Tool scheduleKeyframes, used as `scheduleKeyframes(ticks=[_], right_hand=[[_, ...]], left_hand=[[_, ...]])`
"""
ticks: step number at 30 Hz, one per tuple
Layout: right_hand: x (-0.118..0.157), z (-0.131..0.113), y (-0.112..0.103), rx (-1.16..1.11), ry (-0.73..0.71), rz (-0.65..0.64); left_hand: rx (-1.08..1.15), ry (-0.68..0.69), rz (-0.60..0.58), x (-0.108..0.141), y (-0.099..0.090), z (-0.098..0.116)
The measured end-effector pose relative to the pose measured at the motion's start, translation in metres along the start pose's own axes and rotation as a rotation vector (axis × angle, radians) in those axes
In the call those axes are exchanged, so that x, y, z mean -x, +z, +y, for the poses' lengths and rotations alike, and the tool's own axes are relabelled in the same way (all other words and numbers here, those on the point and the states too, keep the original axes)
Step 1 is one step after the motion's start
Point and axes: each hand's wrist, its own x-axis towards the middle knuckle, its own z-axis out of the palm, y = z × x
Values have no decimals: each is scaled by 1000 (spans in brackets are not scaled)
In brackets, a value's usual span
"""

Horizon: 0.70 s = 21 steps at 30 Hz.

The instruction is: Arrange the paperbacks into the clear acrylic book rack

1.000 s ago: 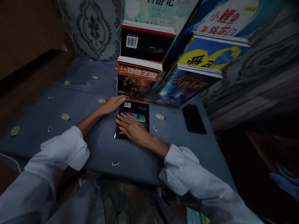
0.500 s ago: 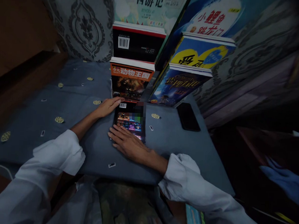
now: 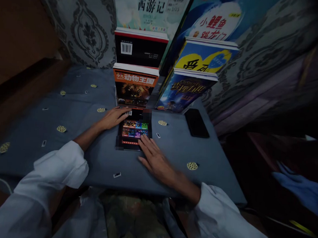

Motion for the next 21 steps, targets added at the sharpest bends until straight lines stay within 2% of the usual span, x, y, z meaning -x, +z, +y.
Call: scheduleKeyframes(ticks=[6, 12, 21], right_hand=[[18, 6, -12, 10, 66, 23], [18, 8, -6, -39, 79, 84], [17, 9, -3, -42, 76, 120]], left_hand=[[-37, 31, -14, 3, 2, 1], [-102, 4, -29, 4, 1, 7], [-300, -17, -43, -9, 12, 32]])
